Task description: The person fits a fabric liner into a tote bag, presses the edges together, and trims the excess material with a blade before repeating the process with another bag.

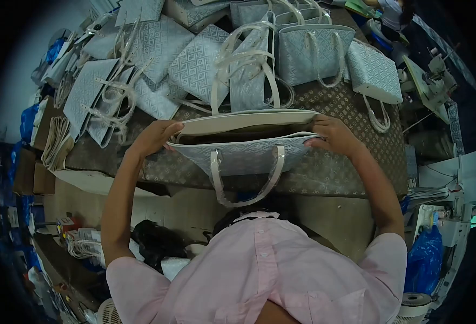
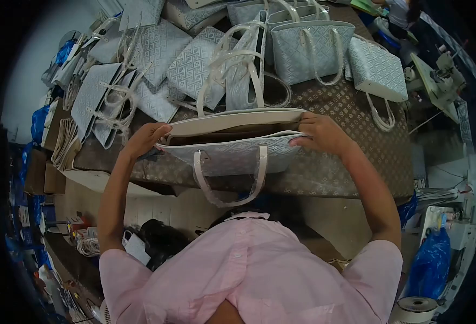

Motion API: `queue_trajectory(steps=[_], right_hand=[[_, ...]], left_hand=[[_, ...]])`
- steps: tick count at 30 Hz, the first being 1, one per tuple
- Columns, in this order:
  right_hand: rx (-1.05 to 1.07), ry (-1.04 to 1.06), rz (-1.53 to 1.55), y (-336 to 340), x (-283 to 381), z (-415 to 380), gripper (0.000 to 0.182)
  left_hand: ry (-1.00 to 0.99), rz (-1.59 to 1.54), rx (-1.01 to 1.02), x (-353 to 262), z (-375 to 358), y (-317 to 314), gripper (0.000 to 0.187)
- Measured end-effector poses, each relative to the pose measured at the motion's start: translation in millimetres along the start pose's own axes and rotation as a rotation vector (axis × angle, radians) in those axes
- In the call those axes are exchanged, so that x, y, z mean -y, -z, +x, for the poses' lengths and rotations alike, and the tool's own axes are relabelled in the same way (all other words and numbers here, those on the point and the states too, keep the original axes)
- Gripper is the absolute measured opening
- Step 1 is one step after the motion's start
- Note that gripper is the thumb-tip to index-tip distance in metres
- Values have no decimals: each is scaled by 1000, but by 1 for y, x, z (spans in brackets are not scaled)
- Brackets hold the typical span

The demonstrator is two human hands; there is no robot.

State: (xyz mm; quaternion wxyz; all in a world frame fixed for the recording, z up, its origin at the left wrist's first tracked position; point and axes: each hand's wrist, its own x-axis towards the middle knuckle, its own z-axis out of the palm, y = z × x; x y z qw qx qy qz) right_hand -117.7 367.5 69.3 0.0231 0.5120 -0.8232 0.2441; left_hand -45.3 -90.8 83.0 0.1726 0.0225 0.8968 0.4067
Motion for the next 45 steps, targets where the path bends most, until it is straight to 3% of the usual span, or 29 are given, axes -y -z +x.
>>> queue_trajectory(steps=[5,7,9,15,17,18,20,23,26,30,34,36,39,43,45], right_hand=[[13,21,-19,4,-3,-2,36],[21,118,-61,8,0,-2,34],[149,21,-59,10,-2,-11,33],[22,-195,72,10,9,-9,39],[84,-75,-44,12,5,-13,37],[80,-79,-32,12,6,-11,37],[116,71,-81,16,4,-9,35],[58,9,-18,15,-13,-10,33],[-4,-49,126,6,-20,-19,31],[7,-204,191,8,-13,-15,30],[6,-196,223,7,-2,-19,28],[-75,-150,200,6,-2,-25,28],[-194,-104,229,-4,-11,-31,36],[-230,-244,336,-2,0,-31,36],[-216,-279,365,0,-3,-31,40]], left_hand=[[-49,234,58,-20,-9,6,40],[-74,270,67,-16,-13,5,36],[-59,274,73,-14,-14,6,35],[-128,412,-73,-25,-18,-6,28],[-684,648,-584,-54,-21,-27,26],[-681,653,-572,-62,-20,-32,26],[-702,585,-144,-73,-16,-41,27],[-542,787,45,-35,17,-10,30],[-645,676,22,-15,9,-15,34],[-581,569,7,-24,-3,-24,37],[-543,570,14,-37,-8,-20,39],[-235,475,90,-50,-7,-20,41],[-132,512,91,-89,5,-40,42],[-473,252,96,-156,50,-124,38],[-463,183,294,-171,76,-156,37]])
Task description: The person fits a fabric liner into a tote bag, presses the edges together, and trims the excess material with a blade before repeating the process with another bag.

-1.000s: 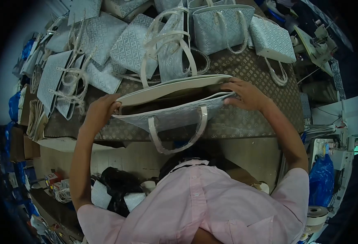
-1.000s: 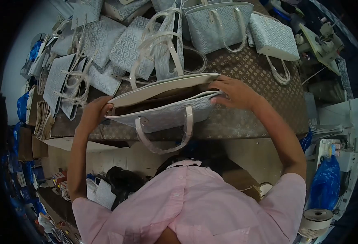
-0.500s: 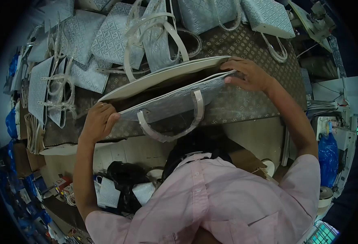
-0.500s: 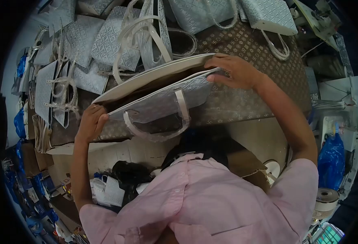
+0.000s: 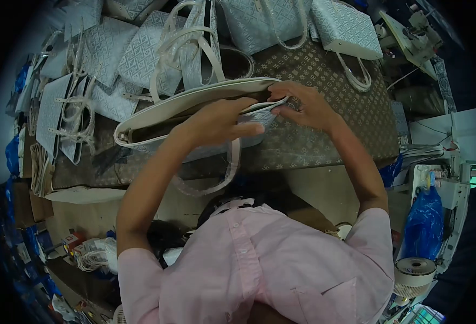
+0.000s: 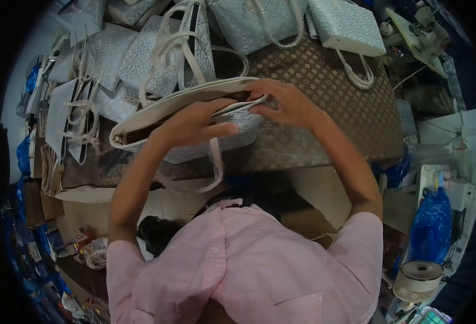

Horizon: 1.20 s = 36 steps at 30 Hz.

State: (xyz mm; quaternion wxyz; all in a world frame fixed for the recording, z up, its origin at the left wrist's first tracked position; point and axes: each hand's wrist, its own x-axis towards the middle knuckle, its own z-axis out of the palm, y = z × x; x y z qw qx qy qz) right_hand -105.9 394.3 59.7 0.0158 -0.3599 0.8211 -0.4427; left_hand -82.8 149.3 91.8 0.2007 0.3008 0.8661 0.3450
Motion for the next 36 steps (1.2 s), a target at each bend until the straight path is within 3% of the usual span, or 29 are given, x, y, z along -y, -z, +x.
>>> queue_trajectory(steps=[7,15,22,24,31,34,36], right_hand=[[76,126,-3,4,-11,1,40],[46,315,-77,5,-23,5,30],[27,378,-61,-1,-26,0,27],[-111,410,-34,-6,-22,-2,21],[-75,362,-94,-9,-22,-10,20],[-48,308,-118,-9,-15,-4,20],[-23,408,-331,-8,3,4,21]], left_hand=[[23,107,48,-10,23,-14,30],[-41,160,-41,-7,21,-19,28],[-35,354,-41,-10,20,-28,30],[-81,507,-110,-9,20,-33,30],[-45,558,-104,-10,17,-36,29],[-102,548,-316,3,-14,-39,23],[-63,561,-416,3,-24,-38,21]])
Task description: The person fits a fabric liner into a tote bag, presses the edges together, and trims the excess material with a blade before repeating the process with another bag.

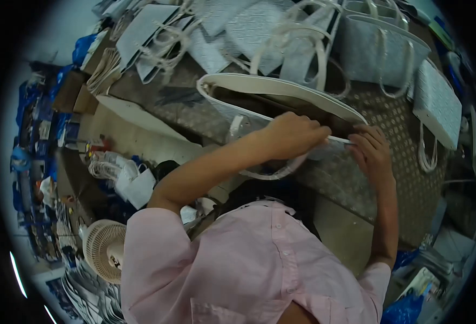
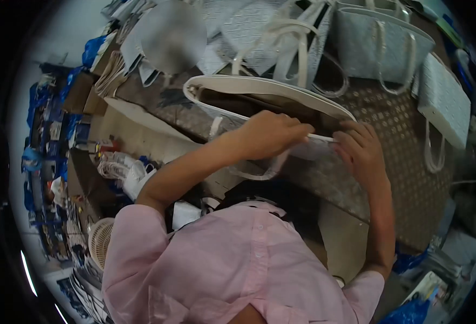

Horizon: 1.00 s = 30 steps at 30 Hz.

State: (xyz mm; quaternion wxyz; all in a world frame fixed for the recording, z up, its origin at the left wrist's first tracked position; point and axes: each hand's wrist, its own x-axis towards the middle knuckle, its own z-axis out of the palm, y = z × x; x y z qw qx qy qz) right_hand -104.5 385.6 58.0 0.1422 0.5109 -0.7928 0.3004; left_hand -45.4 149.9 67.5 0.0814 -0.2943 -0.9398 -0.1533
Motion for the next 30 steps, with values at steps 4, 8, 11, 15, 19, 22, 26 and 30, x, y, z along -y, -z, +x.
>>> queue_trajectory(steps=[4,8,11,15,19,22,26,30], right_hand=[[17,52,-96,-14,25,17,22],[31,-46,-166,-19,18,10,23],[-41,-149,-213,-25,28,6,22],[-52,-355,-16,-20,28,2,19],[-4,-460,-70,-18,52,20,22],[50,-380,-165,-35,77,45,26],[6,-321,-71,-59,81,52,31],[-38,-286,-86,-64,83,55,35]], left_hand=[[2,-28,55,3,-10,0,23],[-40,-19,-87,46,-53,21,30],[-26,-11,-42,78,-91,49,39],[24,-195,-101,118,-123,66,25],[75,-302,-9,122,-120,74,17],[139,-399,211,131,-107,79,24],[102,-574,808,156,-58,85,39],[227,-803,910,161,-56,66,49]])
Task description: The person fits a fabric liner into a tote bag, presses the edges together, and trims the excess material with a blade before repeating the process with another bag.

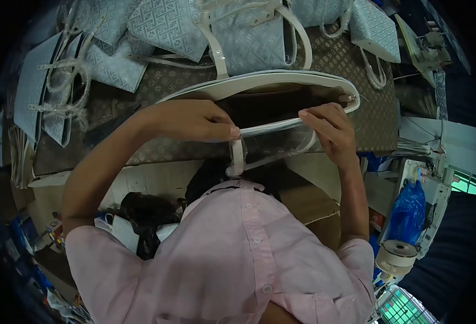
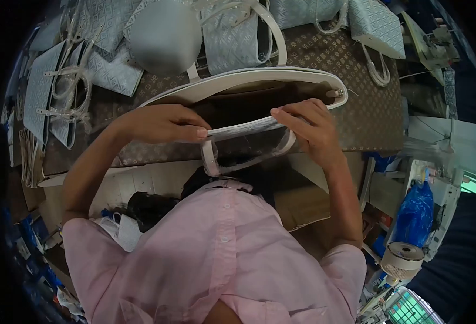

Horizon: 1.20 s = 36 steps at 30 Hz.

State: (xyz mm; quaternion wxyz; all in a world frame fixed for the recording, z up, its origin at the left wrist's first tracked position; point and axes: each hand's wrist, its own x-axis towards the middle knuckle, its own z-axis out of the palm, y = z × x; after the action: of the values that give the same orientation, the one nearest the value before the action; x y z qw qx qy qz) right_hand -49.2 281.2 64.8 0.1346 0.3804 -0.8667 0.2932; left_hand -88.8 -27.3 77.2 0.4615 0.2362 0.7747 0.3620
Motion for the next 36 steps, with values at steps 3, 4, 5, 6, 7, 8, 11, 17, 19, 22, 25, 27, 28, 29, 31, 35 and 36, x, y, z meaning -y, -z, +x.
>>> queue_trajectory(steps=[3,4,5,6,7,8,11,17,19,22,25,27,28,29,31,35,36], right_hand=[[-18,30,-20,-1,1,-1,35],[-30,26,-7,-2,1,-2,35],[-37,25,-21,-2,-1,-3,35],[-42,26,-36,-3,-2,-3,35],[-47,29,-31,-3,-2,-3,35],[-33,15,-44,-2,0,-3,37],[34,21,-25,-6,11,5,39],[51,158,-82,-28,31,22,42],[102,60,-20,-26,34,22,33],[279,-411,222,1,28,24,17],[396,-528,238,7,28,44,16],[424,-515,133,2,26,48,15],[295,-378,104,-5,24,42,15],[183,-245,64,-8,22,32,14],[111,-225,78,-12,22,22,14],[289,-376,228,4,24,30,17],[341,-398,235,7,26,32,17]], left_hand=[[30,-38,-2,1,1,1,51],[54,-29,23,1,1,1,51],[67,-23,22,1,0,1,51],[43,-8,7,1,-1,1,51],[16,6,-8,1,-2,2,52],[20,7,-13,1,-3,0,52],[-109,138,-123,-6,-9,-5,50],[-179,408,-407,-29,12,-46,37],[-184,481,-441,-35,13,-51,34],[-111,463,-418,-39,8,-50,33],[-91,331,-366,-40,13,-48,33],[-117,243,-321,-41,22,-43,34],[-119,162,-307,-39,27,-38,36],[-127,72,-283,-39,33,-38,37],[-125,40,-290,-41,34,-40,38],[-47,17,-297,-51,28,-46,37],[-49,40,-301,-54,25,-47,37]])
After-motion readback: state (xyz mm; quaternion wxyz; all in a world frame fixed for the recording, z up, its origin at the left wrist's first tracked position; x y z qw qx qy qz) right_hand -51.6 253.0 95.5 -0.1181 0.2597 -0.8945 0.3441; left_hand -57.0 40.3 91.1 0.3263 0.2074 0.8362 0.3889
